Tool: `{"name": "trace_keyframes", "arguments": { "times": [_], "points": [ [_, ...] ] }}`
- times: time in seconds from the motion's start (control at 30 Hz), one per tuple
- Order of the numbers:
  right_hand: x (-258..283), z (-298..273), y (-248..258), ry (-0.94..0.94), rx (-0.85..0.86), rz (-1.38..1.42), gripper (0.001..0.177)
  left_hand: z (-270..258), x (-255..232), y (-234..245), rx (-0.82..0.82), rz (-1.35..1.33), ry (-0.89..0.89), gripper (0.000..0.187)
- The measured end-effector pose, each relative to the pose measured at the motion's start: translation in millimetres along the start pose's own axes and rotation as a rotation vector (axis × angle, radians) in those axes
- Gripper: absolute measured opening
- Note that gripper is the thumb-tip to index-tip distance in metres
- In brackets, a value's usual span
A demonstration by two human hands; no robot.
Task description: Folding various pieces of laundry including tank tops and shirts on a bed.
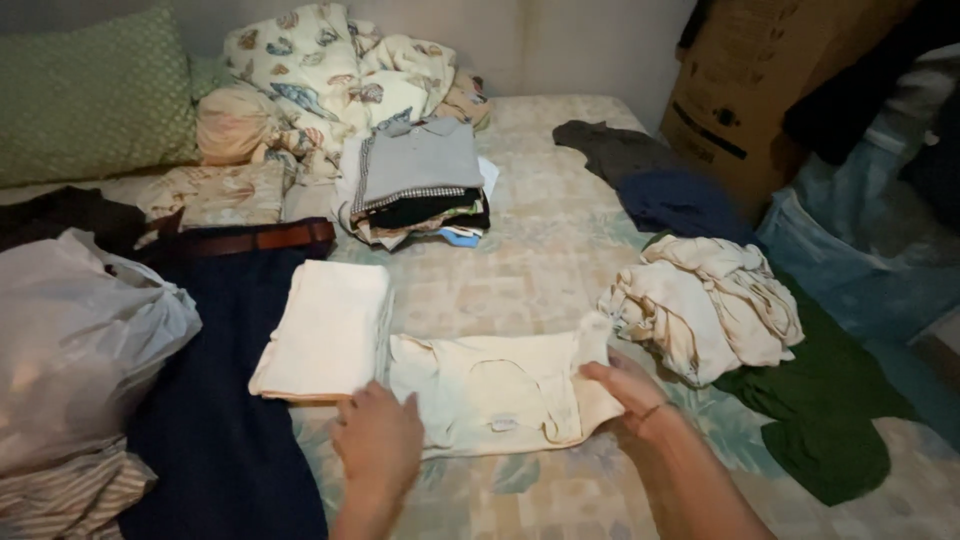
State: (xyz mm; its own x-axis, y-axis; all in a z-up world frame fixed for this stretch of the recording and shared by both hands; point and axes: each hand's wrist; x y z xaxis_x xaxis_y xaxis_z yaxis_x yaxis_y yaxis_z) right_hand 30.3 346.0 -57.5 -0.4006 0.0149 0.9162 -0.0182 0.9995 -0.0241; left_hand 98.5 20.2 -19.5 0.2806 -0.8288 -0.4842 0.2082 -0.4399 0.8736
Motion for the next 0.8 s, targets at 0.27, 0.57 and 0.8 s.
{"name": "trace_keyframes", "arguments": {
  "times": [0.27, 0.57, 0.8],
  "points": [
    [-16, 23, 9, -0.014, -0.023, 0.150, 0.042, -75, -126, -46, 0.350, -0.394, -0.551, 0.081],
    [19, 50, -157, 0.463, -0.084, -0.669, 0.053, -44, -59, -34, 0.027, -0.909, -0.277, 0.062],
    [12, 16, -244, 0.447, 0.045, -0.963, 0.061, -5, 64, -65, 0.008, -0.591, 0.025, 0.044]
  ]
}}
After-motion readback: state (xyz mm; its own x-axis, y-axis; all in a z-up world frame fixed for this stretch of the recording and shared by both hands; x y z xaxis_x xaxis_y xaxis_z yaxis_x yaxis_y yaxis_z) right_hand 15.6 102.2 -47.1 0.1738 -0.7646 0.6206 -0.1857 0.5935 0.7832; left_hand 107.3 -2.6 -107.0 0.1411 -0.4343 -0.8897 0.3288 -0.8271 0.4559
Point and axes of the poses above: each hand's wrist, its own z-axis towards the middle knuckle, its own y-axis out of the back of the hand, x = y × z, and after that the axes turned 7 degrees about -z, right-handed
